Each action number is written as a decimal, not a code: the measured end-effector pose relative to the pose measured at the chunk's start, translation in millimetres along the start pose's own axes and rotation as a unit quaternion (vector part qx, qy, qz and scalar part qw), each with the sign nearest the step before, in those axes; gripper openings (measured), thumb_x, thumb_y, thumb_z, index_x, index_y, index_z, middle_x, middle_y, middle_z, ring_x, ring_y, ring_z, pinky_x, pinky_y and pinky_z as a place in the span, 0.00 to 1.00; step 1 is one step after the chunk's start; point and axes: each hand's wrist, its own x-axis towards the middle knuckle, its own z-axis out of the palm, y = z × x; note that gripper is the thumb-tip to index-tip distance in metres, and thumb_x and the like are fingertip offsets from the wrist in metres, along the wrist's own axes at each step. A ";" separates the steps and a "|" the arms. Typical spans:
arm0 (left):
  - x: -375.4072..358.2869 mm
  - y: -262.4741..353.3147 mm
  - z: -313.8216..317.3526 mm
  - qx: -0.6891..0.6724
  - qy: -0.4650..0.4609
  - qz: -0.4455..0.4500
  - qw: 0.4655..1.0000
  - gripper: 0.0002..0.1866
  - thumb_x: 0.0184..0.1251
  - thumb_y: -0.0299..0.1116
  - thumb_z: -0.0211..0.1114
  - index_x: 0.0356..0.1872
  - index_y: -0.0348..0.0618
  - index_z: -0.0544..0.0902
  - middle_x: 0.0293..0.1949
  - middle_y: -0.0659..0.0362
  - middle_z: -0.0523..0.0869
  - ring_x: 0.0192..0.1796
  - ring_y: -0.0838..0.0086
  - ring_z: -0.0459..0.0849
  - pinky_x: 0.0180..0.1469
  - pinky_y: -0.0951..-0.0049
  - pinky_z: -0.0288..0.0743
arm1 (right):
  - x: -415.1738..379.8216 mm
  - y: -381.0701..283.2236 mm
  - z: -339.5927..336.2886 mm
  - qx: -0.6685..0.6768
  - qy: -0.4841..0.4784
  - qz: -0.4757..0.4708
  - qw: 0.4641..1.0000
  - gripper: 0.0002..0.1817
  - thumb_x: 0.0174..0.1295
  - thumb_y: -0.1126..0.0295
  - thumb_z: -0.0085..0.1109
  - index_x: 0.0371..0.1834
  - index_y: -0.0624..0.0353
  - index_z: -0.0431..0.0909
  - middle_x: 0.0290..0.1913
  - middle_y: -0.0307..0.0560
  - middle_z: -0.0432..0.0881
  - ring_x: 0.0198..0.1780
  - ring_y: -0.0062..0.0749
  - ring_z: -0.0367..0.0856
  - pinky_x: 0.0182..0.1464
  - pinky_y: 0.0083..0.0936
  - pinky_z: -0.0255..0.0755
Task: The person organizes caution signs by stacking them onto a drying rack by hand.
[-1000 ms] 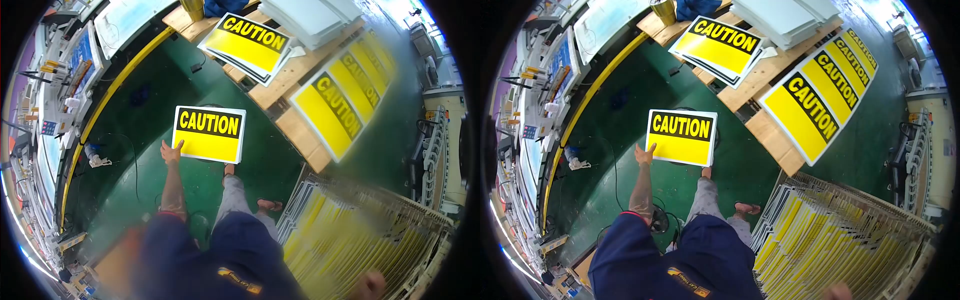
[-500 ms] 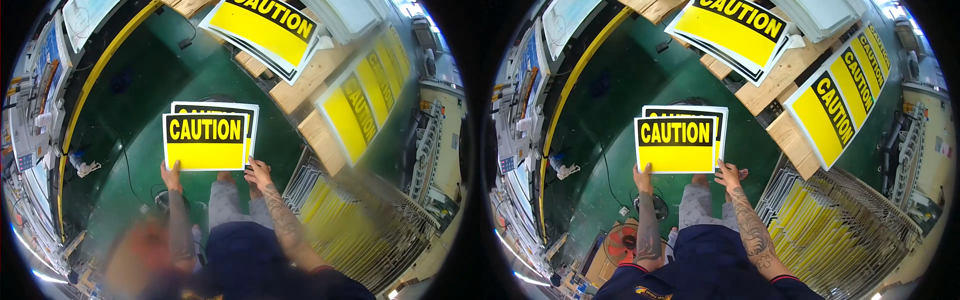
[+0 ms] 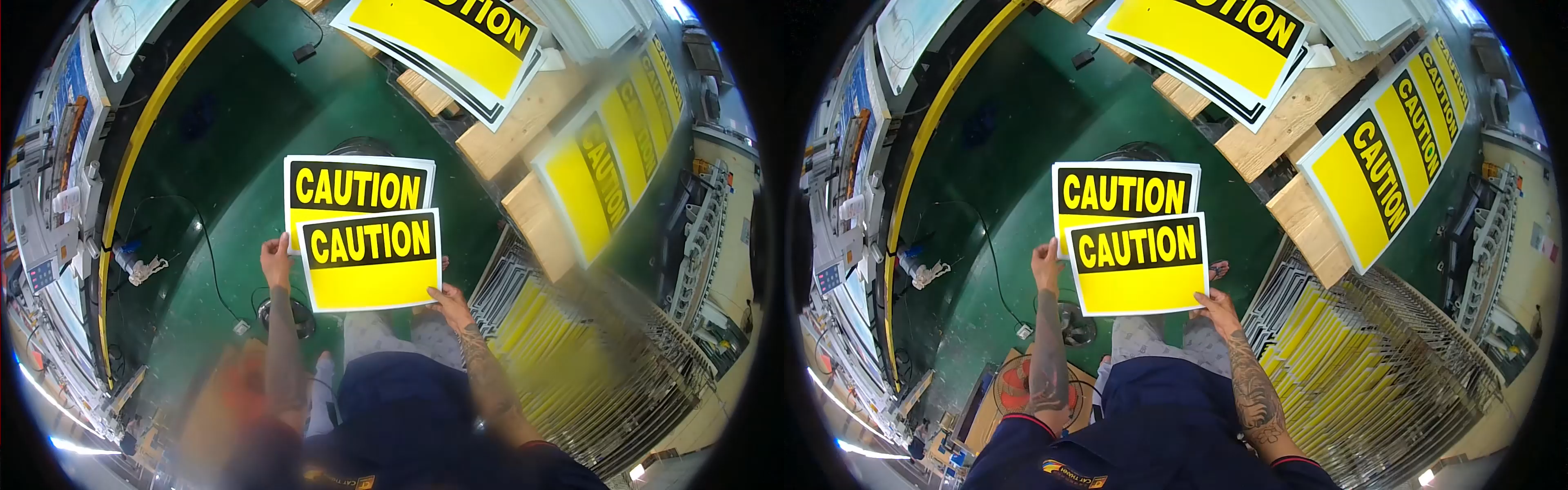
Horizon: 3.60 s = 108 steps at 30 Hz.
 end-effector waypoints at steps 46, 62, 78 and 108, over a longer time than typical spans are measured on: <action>-166.8 390.7 78.3 -0.381 -0.467 0.243 0.761 0.31 0.90 0.55 0.48 0.76 0.41 0.74 0.70 0.54 0.83 0.69 0.66 0.83 0.72 0.63 0.76 | -131.1 -369.3 -3.6 0.004 -0.028 -0.466 0.884 0.26 0.78 0.57 0.63 0.72 0.60 0.76 0.62 0.42 0.85 0.61 0.28 0.83 0.64 0.29 0.75; -256.1 38.8 57.4 -0.107 -0.200 -0.080 0.971 0.28 0.82 0.55 0.62 0.70 0.47 0.79 0.62 0.54 0.87 0.57 0.66 0.89 0.51 0.62 0.83 | 36.1 -651.4 -67.2 -0.126 0.414 -0.526 0.732 0.26 0.77 0.54 0.61 0.64 0.68 0.74 0.56 0.67 0.86 0.57 0.65 0.85 0.57 0.53 0.78; -203.4 100.0 76.7 -0.101 -0.178 0.085 0.975 0.23 0.84 0.42 0.60 0.70 0.40 0.78 0.62 0.56 0.86 0.61 0.70 0.84 0.57 0.69 0.78 | -40.3 -441.8 -70.6 -0.246 0.261 -0.542 0.760 0.20 0.79 0.52 0.56 0.46 0.60 0.83 0.34 0.46 0.85 0.38 0.35 0.85 0.43 0.33 0.76; -210.6 394.9 214.1 -0.391 -0.160 0.380 0.822 0.27 0.80 0.23 0.64 0.76 0.38 0.71 0.70 0.53 0.80 0.71 0.69 0.79 0.71 0.66 0.73 | -52.9 -624.9 72.6 -0.293 -0.130 -0.621 0.715 0.36 0.58 0.70 0.82 0.69 0.65 0.75 0.63 0.56 0.85 0.66 0.42 0.83 0.68 0.37 0.76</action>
